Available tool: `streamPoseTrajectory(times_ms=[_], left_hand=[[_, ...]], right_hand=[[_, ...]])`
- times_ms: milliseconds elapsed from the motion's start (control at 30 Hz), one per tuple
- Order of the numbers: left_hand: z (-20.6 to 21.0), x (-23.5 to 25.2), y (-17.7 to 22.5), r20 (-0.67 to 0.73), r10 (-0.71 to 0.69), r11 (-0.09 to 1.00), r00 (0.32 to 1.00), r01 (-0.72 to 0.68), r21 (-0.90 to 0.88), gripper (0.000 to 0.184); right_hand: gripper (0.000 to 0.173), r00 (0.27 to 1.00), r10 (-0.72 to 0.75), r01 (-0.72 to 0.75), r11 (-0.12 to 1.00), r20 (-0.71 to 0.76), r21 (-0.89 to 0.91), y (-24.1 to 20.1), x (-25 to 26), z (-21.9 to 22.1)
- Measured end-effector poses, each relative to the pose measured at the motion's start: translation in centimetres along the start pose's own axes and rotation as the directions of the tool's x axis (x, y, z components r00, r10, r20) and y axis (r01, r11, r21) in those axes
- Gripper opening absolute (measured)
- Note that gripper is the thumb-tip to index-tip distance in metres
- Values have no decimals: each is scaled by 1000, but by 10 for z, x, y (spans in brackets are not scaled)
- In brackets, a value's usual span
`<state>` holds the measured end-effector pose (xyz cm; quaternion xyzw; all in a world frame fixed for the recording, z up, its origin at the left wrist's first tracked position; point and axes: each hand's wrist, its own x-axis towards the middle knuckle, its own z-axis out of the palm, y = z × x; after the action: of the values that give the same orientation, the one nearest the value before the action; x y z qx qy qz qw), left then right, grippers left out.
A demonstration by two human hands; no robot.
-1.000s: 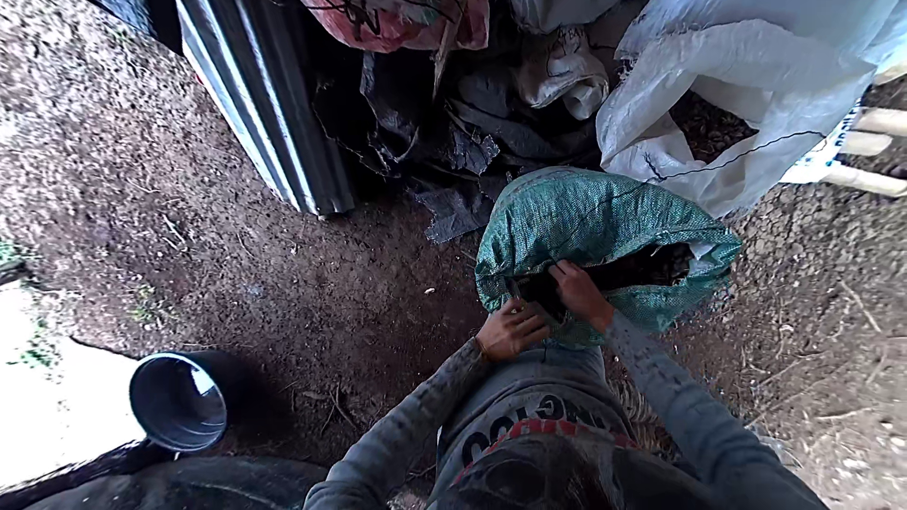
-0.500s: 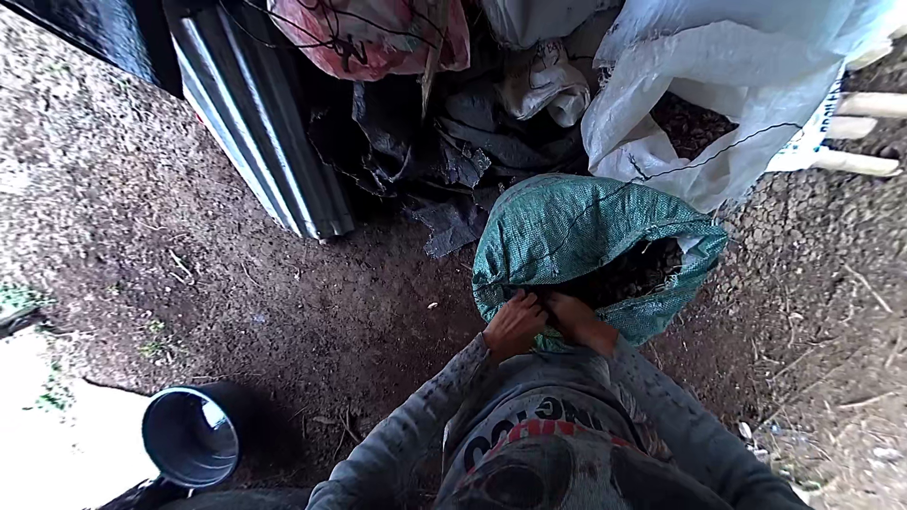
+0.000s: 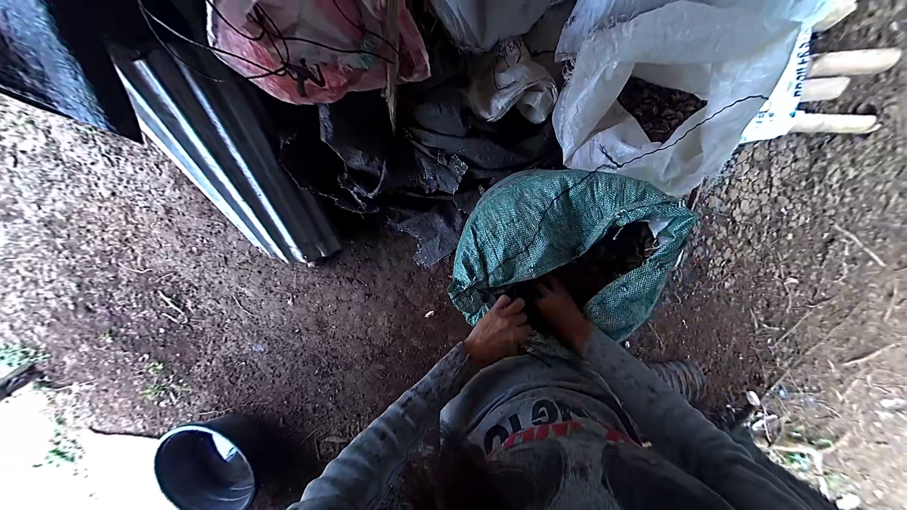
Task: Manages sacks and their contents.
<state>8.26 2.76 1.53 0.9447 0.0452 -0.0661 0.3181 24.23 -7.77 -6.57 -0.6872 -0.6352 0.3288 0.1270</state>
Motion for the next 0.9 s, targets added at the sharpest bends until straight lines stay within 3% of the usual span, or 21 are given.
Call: streamPoseTrajectory(times_ms=[67,133,200,267,333,400,467,533,600,667,767,833,900], left_hand=[[-19,12,-1,186,-54,979,981,89,-183,16],[-38,34,-1,232,-27,896,972,127,-426,36],[-43,63,3,197,-14,821,980,124,-558,31],[-26,90,5,141,-62,888,988,119,-444,26],[13,108,-9,83,11,993,996,-1,-120,28],[38,110,-25,192,8,999,981,-18,49,42],[37,90,-24,308,-117,993,944,115,24,45],[23,73,-17,387,-275,952,880,305,-18,60],[7,71,-8,441,-334,920,833,390,-40,62],[-1,83,-5,411,-307,933,858,356,-47,52],[12,101,-10,277,-194,967,941,231,-109,44],[26,106,-19,305,-200,947,931,263,-182,51],[35,98,-28,373,-293,893,880,392,-221,56]], right_hand=[[30,992,50,-62,993,113,99,-9,-6,-10],[33,970,96,-141,971,224,195,-17,-15,-44],[24,996,81,-75,976,-22,203,-1,-29,-68],[19,973,78,-68,996,-216,54,30,-29,-83],[27,950,60,-105,985,-306,-134,61,-20,-80],[38,948,85,-156,964,-308,-214,84,-15,-73],[40,953,127,-185,962,-275,-198,88,-26,-65],[40,961,174,-208,966,-215,-150,79,-38,-65],[29,955,186,-218,968,-231,-123,69,-41,-79],[22,904,205,-271,953,-375,-134,72,-32,-97],[36,813,419,-507,851,-404,-138,82,-12,-111],[47,773,472,-568,812,-425,-132,86,-4,-93],[51,756,429,-551,825,-494,-127,83,-8,-74]])
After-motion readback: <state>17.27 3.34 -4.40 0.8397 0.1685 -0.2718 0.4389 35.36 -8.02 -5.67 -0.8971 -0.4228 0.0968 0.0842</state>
